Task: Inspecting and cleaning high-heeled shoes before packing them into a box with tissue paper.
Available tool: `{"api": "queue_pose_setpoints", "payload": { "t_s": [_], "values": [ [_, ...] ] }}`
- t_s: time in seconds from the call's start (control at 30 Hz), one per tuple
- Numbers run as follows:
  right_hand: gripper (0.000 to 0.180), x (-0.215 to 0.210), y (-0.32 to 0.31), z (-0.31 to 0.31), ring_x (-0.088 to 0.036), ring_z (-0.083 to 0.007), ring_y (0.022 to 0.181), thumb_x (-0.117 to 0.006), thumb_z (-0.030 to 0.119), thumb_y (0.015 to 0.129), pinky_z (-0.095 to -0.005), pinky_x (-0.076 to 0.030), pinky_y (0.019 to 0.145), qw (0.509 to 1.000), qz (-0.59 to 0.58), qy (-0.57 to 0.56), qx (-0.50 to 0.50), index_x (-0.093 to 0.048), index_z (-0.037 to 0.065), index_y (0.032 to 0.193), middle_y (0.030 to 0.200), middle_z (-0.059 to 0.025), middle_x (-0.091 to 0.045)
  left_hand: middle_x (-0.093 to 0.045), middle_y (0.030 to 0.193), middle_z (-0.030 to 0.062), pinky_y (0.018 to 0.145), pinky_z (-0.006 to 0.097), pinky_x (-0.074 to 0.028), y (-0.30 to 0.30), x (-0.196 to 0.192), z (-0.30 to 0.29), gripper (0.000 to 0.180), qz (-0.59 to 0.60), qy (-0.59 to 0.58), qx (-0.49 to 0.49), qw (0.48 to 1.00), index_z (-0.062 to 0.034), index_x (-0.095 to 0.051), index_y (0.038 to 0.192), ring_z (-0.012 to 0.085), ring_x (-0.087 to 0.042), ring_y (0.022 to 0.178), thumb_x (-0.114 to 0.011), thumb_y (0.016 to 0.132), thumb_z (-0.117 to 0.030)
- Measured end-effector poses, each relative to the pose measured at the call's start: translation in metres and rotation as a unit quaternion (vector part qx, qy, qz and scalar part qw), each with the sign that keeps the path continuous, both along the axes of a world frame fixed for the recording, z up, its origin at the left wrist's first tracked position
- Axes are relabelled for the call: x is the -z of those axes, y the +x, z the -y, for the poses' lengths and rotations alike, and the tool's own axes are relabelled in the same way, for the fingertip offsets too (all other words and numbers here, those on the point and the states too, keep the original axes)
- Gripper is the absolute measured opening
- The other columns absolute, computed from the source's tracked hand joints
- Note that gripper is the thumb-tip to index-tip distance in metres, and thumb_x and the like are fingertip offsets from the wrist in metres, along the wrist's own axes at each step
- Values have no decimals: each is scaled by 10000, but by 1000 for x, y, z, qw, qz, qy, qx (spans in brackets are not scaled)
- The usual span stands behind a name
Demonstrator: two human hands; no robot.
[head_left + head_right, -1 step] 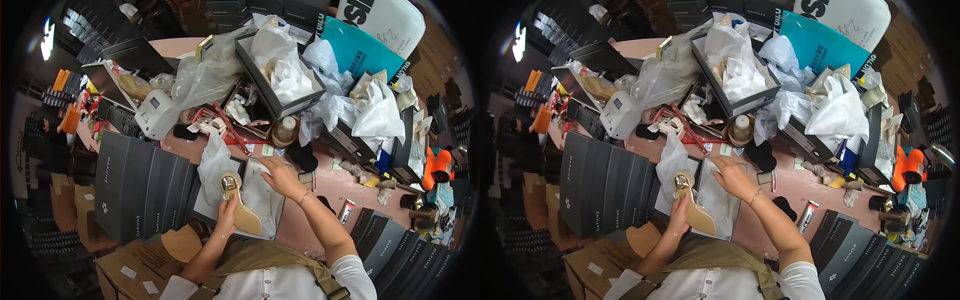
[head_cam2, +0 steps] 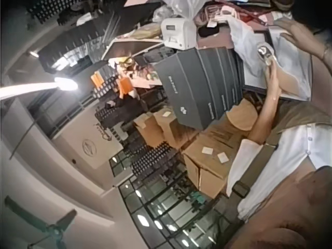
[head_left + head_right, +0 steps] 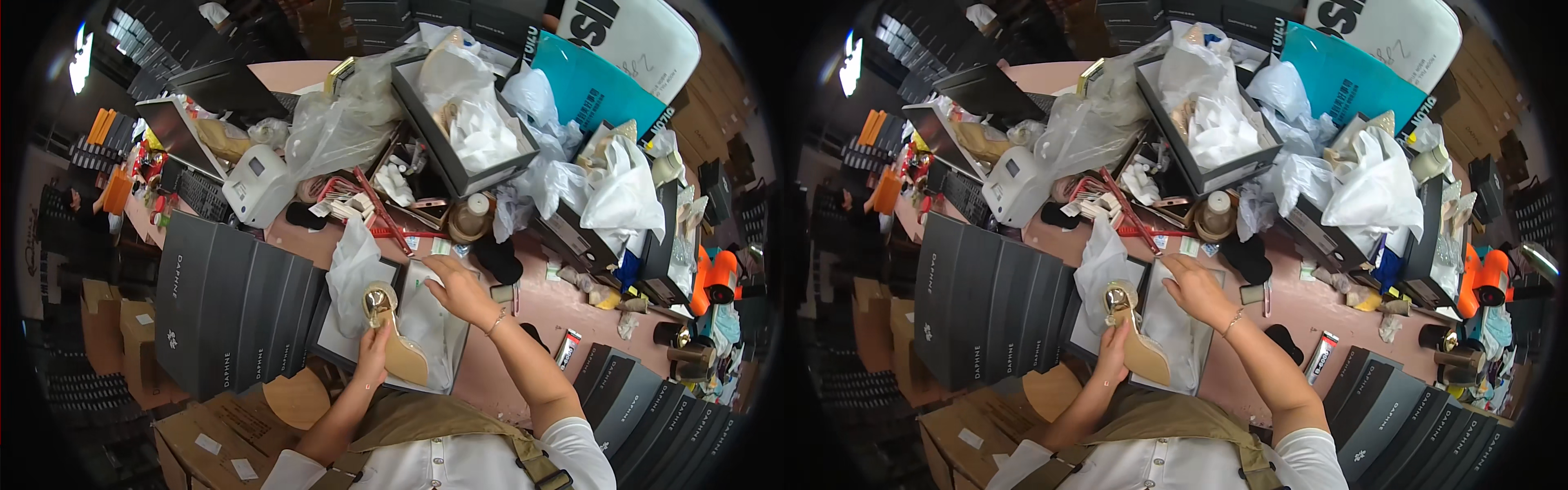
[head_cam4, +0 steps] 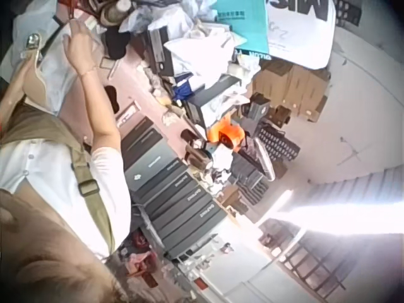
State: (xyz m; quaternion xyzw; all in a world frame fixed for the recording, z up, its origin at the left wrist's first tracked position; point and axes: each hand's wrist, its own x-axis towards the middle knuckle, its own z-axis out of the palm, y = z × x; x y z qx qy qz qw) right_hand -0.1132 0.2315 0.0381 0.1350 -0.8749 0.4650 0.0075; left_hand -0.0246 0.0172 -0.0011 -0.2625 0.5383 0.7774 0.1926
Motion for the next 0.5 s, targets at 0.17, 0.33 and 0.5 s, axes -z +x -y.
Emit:
{"api": "queue_pose_setpoints", "payload": {
  "t_s": [0.17,0.33,0.5],
  "values": [
    [294,-4,-49,32,-509,-329,1117,-626,127,779,-438,-385,963,985,-82,153,-11,-608,35,1058,1114,-184,-582,-561,849,-11,666,235,-422,8,23,16,257,43,26,1,999,-40,-578,974,66,-519,752,-556,940,-294],
    [202,9,-105,55,-437,-330,1198,-570,167,780,-589,-204,1048,912,-137,387,5,-663,74,932,1089,-178,-584,-549,813,-13,636,233,-422,5,21,19,230,51,49,1,997,-42,-576,975,69,-514,723,-560,939,-270],
    [202,27,-130,74,-482,-307,1115,-558,162,771,-624,-159,1060,889,-78,452,-3,-673,32,874,965,-132,-612,-547,838,-12,621,225,-428,1,16,29,223,46,41,-18,998,-37,-572,1008,69,-524,720,-551,944,-249]
  ]
}}
